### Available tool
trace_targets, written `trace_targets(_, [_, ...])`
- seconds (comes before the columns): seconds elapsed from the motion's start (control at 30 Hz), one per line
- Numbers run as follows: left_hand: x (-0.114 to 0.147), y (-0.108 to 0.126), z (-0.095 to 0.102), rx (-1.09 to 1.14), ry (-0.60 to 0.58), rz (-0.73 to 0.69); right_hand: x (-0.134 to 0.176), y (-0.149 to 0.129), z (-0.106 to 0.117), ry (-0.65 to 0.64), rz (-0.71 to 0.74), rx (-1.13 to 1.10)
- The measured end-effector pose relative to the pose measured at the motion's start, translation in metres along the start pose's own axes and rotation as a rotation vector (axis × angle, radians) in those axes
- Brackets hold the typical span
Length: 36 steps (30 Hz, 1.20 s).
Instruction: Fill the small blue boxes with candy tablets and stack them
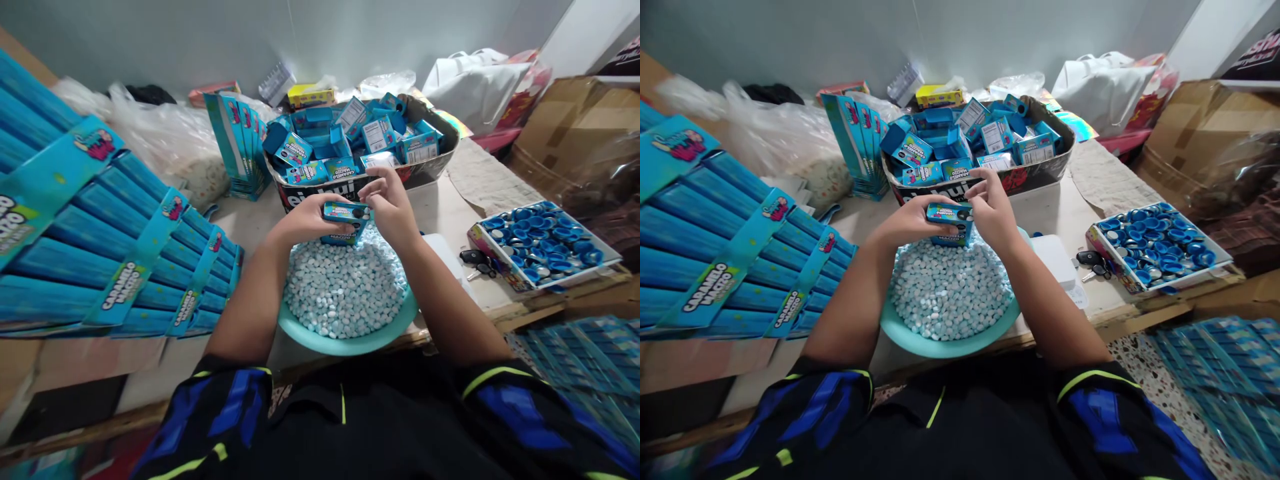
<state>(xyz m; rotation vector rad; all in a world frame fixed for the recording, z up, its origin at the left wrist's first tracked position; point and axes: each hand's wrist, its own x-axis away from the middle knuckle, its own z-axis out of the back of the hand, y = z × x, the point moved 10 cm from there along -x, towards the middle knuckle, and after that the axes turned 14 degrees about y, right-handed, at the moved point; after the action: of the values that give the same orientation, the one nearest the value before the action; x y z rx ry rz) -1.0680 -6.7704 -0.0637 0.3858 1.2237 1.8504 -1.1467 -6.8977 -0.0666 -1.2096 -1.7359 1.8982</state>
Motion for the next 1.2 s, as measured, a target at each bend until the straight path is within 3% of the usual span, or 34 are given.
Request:
trace_targets(0.2, [-0.001, 0.0, 0.001, -0.025, 0.012, 0.004, 0.01, 0.023, -0.019, -0.186, -0.198, 0.117])
trace_targets(0.47, [0.001, 0.003, 0.012, -0.103, 0.059, -0.037, 0.012, 0.021, -0.009, -0.18, -0.22, 0.136])
trace_targets(0.73, [0.004, 0.009, 0.008, -0.093, -0.036, -0.097, 0.026, 0.032, -0.013, -0.28, -0.381, 0.16])
trace_targets(0.8, [0.004, 0.01, 0.009, -0.119, -0.033, -0.105, 0.022, 0.031, -0.015, -0.254, -0.395, 0.155])
trace_targets(0.9, [0.003, 0.015, 0.017, -0.213, 0.043, -0.127, 0.013, 0.021, -0.002, -0.13, -0.302, 0.217])
trace_targets(0.97, [0.001, 0.019, 0.025, -0.302, 0.105, -0.107, 0.015, 0.009, 0.009, -0.111, -0.161, 0.393])
trace_targets(1.1, [-0.005, 0.022, 0.031, -0.494, 0.126, -0.056, 0.054, -0.001, 0.011, -0.355, 0.057, 0.853])
trace_targets(1.2, [-0.011, 0.01, 0.038, -0.552, 0.14, -0.066, 0.083, -0.008, 0.006, -0.485, 0.19, 0.972])
